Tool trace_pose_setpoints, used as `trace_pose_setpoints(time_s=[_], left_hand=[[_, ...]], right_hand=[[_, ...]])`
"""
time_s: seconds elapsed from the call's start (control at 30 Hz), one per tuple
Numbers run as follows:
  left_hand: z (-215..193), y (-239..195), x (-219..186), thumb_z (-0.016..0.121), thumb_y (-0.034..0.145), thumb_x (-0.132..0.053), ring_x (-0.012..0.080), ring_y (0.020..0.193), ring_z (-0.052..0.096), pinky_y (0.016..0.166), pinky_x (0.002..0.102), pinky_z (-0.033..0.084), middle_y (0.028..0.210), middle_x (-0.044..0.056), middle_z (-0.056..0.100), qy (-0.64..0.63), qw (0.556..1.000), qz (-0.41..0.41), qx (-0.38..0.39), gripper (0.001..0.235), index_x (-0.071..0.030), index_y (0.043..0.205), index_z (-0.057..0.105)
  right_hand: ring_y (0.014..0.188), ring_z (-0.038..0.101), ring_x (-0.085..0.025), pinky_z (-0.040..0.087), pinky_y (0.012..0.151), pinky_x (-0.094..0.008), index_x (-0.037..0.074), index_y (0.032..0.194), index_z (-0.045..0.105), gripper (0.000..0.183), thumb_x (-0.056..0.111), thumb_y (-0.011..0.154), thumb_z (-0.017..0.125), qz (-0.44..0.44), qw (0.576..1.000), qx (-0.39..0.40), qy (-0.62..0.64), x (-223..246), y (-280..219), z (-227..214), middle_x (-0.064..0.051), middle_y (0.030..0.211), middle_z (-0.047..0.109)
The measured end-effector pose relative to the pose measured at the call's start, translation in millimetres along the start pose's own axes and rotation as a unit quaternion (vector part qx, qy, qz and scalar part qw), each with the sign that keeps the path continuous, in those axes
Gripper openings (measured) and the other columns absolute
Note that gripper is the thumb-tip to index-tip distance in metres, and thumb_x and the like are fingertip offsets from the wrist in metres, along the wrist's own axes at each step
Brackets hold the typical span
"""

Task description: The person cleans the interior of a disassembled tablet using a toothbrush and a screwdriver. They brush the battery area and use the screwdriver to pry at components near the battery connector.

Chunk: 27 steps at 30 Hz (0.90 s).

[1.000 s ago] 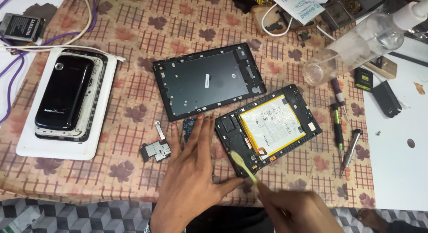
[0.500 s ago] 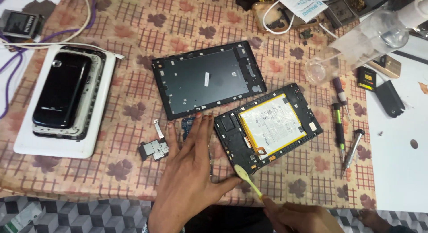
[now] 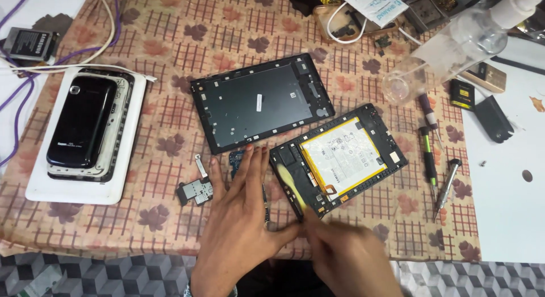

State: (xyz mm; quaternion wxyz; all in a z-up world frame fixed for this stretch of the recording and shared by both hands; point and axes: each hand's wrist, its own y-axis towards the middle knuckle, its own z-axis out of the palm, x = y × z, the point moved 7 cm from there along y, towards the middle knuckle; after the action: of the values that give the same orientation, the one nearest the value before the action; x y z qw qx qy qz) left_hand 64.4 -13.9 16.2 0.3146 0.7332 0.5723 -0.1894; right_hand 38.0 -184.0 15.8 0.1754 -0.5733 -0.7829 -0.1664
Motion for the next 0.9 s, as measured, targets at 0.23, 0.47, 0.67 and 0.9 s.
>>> trace_pose_setpoints(time_s=[0.23, 0.47, 0.67, 0.9], left_hand=[[3, -3, 3, 0.091, 0.060, -0.059, 0.0399, 0.146, 0.035, 0.114, 0.074, 0.010, 0.149, 0.035, 0.041, -0.008, 1.000, 0.011, -0.010, 0.132, 0.018, 0.144, 0.024], [-2, -3, 1, 0.090, 0.061, -0.053, 0.0381, 0.146, 0.036, 0.117, 0.071, 0.009, 0.151, 0.032, 0.043, -0.015, 1.000, 0.011, -0.022, 0.129, 0.015, 0.147, 0.023], [1, -4, 3, 0.088, 0.064, -0.056, 0.0397, 0.146, 0.035, 0.117, 0.069, 0.006, 0.150, 0.031, 0.044, -0.016, 1.000, 0.015, -0.019, 0.127, 0.015, 0.147, 0.024], [-1, -4, 0, 0.088, 0.066, -0.059, 0.0400, 0.146, 0.036, 0.117, 0.071, 0.007, 0.151, 0.032, 0.044, -0.011, 0.999, 0.025, -0.029, 0.126, 0.015, 0.147, 0.026]], right_hand=[[0.051, 0.071, -0.017, 0.055, 0.051, -0.034, 0.017, 0.103, 0.085, 0.023, 0.011, 0.081, 0.079, 0.017, 0.996, 0.084, -0.007, -38, -36, -6, -0.005, 0.060, 0.072], [0.051, 0.074, -0.026, 0.056, 0.044, -0.035, 0.005, 0.111, 0.079, 0.040, -0.002, 0.072, 0.073, -0.028, 0.997, 0.016, 0.065, -13, -1, -3, -0.014, 0.069, 0.075], [0.054, 0.072, -0.013, 0.055, 0.046, -0.029, 0.016, 0.117, 0.081, 0.035, 0.007, 0.084, 0.076, 0.078, 0.991, 0.103, 0.038, -54, -37, -1, -0.004, 0.064, 0.076], [0.050, 0.073, -0.020, 0.054, 0.046, -0.033, 0.006, 0.116, 0.079, 0.043, -0.002, 0.074, 0.074, -0.074, 0.995, 0.043, 0.045, -29, -22, -10, -0.011, 0.065, 0.073]])
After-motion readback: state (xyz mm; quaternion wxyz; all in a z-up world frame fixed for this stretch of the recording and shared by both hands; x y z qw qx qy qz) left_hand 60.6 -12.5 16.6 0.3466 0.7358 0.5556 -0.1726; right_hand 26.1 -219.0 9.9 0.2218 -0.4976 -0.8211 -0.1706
